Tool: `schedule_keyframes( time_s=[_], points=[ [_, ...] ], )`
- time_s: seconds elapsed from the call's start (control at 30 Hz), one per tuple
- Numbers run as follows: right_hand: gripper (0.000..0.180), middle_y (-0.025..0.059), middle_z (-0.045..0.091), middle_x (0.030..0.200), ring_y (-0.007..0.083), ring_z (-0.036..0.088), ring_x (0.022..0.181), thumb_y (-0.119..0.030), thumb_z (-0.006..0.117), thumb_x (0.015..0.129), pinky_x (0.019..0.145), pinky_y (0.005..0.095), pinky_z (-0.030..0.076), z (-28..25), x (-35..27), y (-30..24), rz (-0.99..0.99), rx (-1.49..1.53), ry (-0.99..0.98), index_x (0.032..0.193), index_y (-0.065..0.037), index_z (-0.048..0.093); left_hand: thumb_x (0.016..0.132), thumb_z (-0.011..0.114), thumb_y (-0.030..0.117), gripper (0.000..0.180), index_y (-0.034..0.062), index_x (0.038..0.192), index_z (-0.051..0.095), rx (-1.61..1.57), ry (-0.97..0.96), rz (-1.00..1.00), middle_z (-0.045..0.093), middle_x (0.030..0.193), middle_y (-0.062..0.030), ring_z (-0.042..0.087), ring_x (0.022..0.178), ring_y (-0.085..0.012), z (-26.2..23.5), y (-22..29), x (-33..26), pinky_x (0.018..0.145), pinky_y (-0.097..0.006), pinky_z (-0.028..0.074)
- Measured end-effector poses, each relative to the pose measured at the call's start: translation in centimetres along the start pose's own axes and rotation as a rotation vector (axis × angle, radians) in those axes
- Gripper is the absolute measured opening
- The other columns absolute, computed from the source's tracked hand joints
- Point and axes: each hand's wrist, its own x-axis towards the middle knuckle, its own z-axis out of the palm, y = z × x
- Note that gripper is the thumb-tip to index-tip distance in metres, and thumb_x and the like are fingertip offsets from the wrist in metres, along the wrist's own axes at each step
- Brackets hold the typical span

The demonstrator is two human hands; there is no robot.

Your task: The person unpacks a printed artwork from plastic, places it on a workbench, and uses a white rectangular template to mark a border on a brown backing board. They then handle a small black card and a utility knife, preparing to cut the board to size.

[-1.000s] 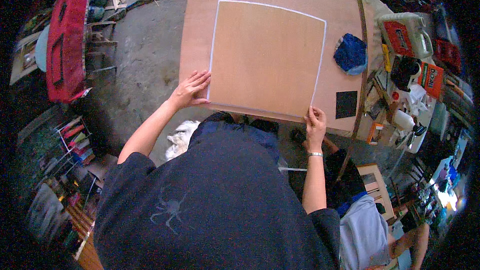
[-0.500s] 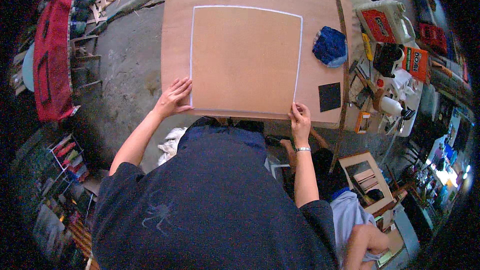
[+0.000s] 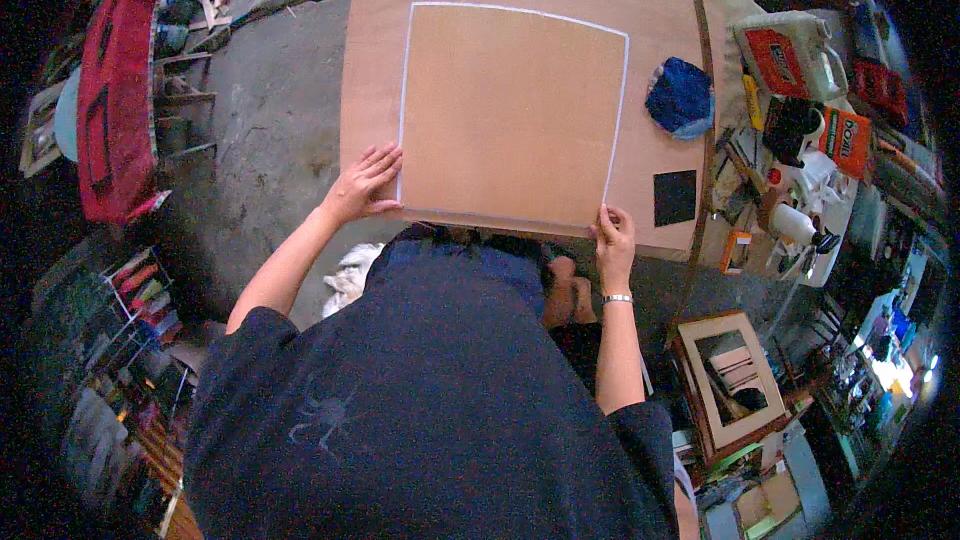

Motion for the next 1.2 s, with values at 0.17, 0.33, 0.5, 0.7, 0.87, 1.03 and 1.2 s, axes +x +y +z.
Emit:
schedule_keyframes(
  time_s=[0.17,0.33,0.5,0.7,0.87,1.03,1.2],
  points=[
    [0.047,0.0084,0.061,0.113,0.0228,0.061,0.092,-0.003,0.074,0.079,0.081,0.0344,0.054,0.2,0.1,0.2,-0.045,-0.061,0.016,0.124,-0.014,0.067,0.082,0.073,0.04,0.082,0.0009,0.146,0.039,-0.021,-0.058,0.029,0.036,0.154,-0.0161,0.032,0.144,-0.0298,-0.8,-0.2,-0.1,0.117,-0.047,0.027],
    [0.046,0.0098,0.061,0.114,0.0247,0.062,0.094,-0.006,0.074,0.08,0.083,0.0355,0.053,0.2,-0.1,0.5,-0.065,-0.111,0.033,0.125,-0.014,0.067,0.082,0.072,0.041,0.086,0.0008,0.148,0.035,-0.036,-0.008,-0.021,0.033,0.155,-0.0161,0.031,0.144,-0.0309,-1.2,0.1,0.4,0.118,-0.046,0.027],
    [0.046,0.0105,0.061,0.115,0.0257,0.062,0.095,-0.005,0.073,0.08,0.086,0.0362,0.053,0.2,-0.2,1.0,-0.056,-0.106,0.032,0.125,-0.013,0.066,0.078,0.075,0.041,0.092,0.0017,0.149,0.032,-0.064,0.002,-0.022,0.031,0.156,-0.0159,0.03,0.145,-0.0311,-0.5,0.0,1.0,0.118,-0.045,0.027],
    [0.043,0.0091,0.06,0.116,0.0237,0.062,0.098,-0.004,0.073,0.081,0.085,0.0351,0.055,-0.3,0.3,-0.6,-0.048,-0.075,0.026,0.123,-0.011,0.067,0.066,0.078,0.046,0.103,0.0042,0.15,0.033,-0.084,0.018,-0.016,0.029,0.158,-0.0131,0.029,0.145,-0.0311,0.7,-0.9,0.7,0.118,-0.045,0.027],
    [0.045,0.0082,0.06,0.116,0.0226,0.062,0.097,-0.001,0.073,0.079,0.082,0.0345,0.055,0.1,-0.1,-0.2,-0.013,-0.025,0.043,0.123,-0.014,0.068,0.067,0.079,0.042,0.102,0.0037,0.15,0.033,-0.087,0.027,0.001,0.03,0.158,-0.0123,0.029,0.145,-0.0298,0.6,-0.8,0.9,0.118,-0.045,0.026],
    [0.047,0.0078,0.06,0.116,0.0229,0.062,0.097,0.0,0.073,0.078,0.083,0.0344,0.055,0.4,-0.2,0.4,-0.002,-0.018,0.054,0.122,-0.014,0.068,0.067,0.079,0.041,0.101,0.002,0.149,0.035,-0.091,0.012,-0.013,0.032,0.157,-0.0129,0.028,0.145,-0.0298,0.4,-0.6,1.1,0.118,-0.046,0.026],
    [0.048,0.0082,0.06,0.115,0.0238,0.061,0.097,-0.001,0.074,0.077,0.085,0.0351,0.054,0.6,0.0,0.5,0.003,0.008,0.048,0.122,-0.014,0.068,0.066,0.079,0.041,0.099,0.0009,0.146,0.038,-0.089,0.007,-0.015,0.034,0.155,-0.0138,0.028,0.146,-0.0305,0.4,-1.0,0.8,0.118,-0.048,0.026]
  ],
)
